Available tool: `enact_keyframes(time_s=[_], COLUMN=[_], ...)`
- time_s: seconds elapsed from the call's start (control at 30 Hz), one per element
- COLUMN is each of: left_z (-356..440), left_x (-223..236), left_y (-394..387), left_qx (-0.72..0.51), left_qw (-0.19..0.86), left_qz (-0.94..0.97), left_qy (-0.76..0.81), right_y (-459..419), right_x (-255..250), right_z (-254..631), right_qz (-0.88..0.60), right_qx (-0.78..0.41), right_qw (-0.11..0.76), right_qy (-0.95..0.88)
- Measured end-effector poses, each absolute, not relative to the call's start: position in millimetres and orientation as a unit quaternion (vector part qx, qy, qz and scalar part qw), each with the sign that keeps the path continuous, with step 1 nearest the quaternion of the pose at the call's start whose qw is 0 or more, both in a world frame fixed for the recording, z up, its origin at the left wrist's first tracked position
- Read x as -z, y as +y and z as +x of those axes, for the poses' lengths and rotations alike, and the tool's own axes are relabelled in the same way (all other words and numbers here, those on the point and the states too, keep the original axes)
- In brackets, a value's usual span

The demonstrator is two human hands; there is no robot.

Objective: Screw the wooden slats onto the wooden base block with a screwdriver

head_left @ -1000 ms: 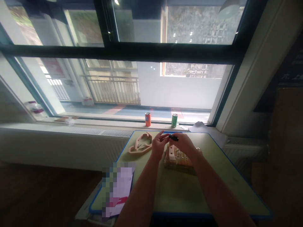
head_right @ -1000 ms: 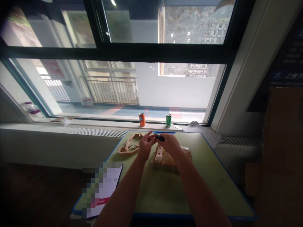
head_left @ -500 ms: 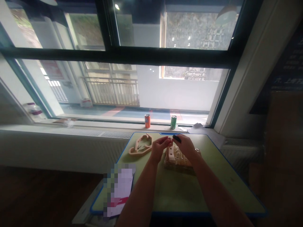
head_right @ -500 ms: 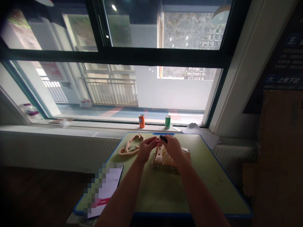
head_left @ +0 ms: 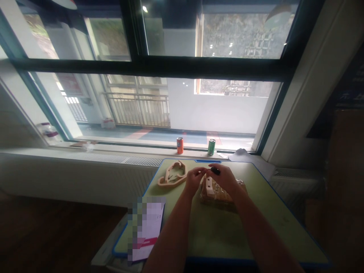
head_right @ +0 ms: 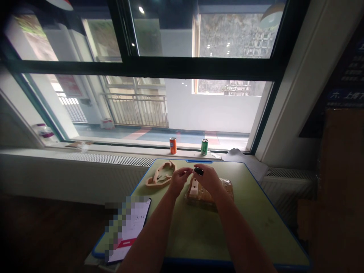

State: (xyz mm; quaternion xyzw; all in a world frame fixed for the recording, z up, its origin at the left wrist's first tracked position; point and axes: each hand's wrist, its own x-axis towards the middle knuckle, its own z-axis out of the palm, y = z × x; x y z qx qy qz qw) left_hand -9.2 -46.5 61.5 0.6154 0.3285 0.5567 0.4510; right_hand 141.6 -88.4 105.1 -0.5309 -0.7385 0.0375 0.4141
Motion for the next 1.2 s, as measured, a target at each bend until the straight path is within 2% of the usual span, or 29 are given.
enact_keyframes(time_s=[0.33, 0.53, 0.73, 0.9, 1.07, 1.2], left_z=[-16, -24, -9, -4, 0, 2], left_x=[-60, -49, -31, -27, -22, -17], left_y=[-43, -34, -27, -22, -17, -15], left_qx=[-0.517, -0.486, -0.451, -0.463, -0.431, -0.416], left_qw=[0.434, 0.353, 0.387, 0.360, 0.396, 0.376], left_qz=[0.652, 0.658, 0.686, 0.694, 0.711, 0.713], left_qy=[0.345, 0.455, 0.419, 0.417, 0.390, 0.421], right_y=[-74, -82, -92, -94, -94, -93], right_x=[-117, -97, -81, -76, -76, -75], right_z=[151, 160, 156, 151, 148, 149], right_qz=[-0.520, -0.564, -0.560, -0.554, -0.567, -0.562], right_qx=[-0.072, 0.021, -0.004, 0.005, 0.018, 0.006], right_qw=[0.322, 0.332, 0.320, 0.296, 0.279, 0.277], right_qy=[-0.788, -0.756, -0.764, -0.778, -0.775, -0.779])
